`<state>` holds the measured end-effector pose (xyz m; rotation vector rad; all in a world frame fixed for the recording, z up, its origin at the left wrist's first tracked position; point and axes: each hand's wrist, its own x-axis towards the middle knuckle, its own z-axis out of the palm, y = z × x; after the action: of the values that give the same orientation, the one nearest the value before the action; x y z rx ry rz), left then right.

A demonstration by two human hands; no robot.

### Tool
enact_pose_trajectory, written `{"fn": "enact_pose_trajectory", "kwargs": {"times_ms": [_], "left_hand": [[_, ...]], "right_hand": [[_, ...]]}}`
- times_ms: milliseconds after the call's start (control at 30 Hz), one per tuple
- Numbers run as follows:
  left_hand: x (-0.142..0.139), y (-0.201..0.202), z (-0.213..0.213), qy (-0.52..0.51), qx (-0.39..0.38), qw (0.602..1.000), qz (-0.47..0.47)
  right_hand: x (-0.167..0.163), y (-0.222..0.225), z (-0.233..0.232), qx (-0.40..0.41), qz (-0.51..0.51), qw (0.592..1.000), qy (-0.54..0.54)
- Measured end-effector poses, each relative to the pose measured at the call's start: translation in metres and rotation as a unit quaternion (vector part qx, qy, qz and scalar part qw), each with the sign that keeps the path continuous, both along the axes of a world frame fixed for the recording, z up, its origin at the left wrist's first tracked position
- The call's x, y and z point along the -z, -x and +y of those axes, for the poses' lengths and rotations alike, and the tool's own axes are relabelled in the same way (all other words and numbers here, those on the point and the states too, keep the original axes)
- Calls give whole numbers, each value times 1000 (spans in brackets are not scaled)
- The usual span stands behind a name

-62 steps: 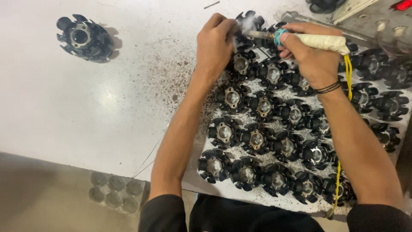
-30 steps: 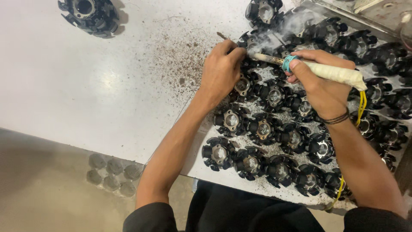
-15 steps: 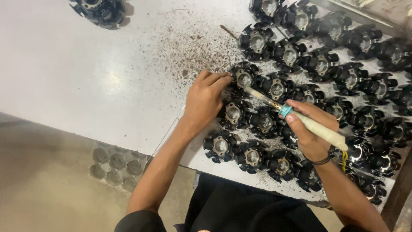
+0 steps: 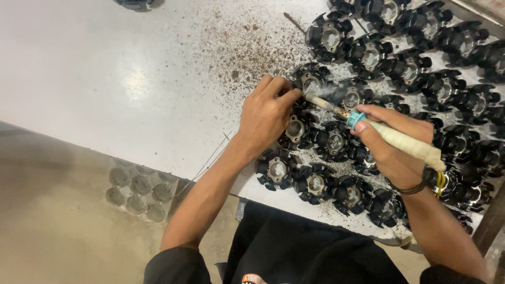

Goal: The person arranges black rotor/impeller castings into rows on the workbench, then uses a soldering iron to solder the center hub of each rotor one at a time, working through the grid and repositioning parts as needed.

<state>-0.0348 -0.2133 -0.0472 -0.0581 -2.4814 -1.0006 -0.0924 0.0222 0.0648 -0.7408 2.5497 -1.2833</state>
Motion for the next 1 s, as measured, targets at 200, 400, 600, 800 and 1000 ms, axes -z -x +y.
{"fn": "enact_pose_trajectory", "kwargs": {"times_ms": [200,400,600,800,1000], "left_hand": [[-16,4,5,-21,-2,1000,17],[-37,-39,-11,-59,-42,997,-28],[-34,-80,-4,-42,6,998,-41],[-37,-94,3,-44,-41,996,-70],[-30,-88,10,-42,-22,999,-26]], "right_hand": [[-19,15,-10,-30,40,997,-55],[9,-8,31,28,-109,975,192],[58,-88,55,12,47,993,109],[56,-96,59,14,24,997,65],[39,-86,33,20,-5,998,60]]}}
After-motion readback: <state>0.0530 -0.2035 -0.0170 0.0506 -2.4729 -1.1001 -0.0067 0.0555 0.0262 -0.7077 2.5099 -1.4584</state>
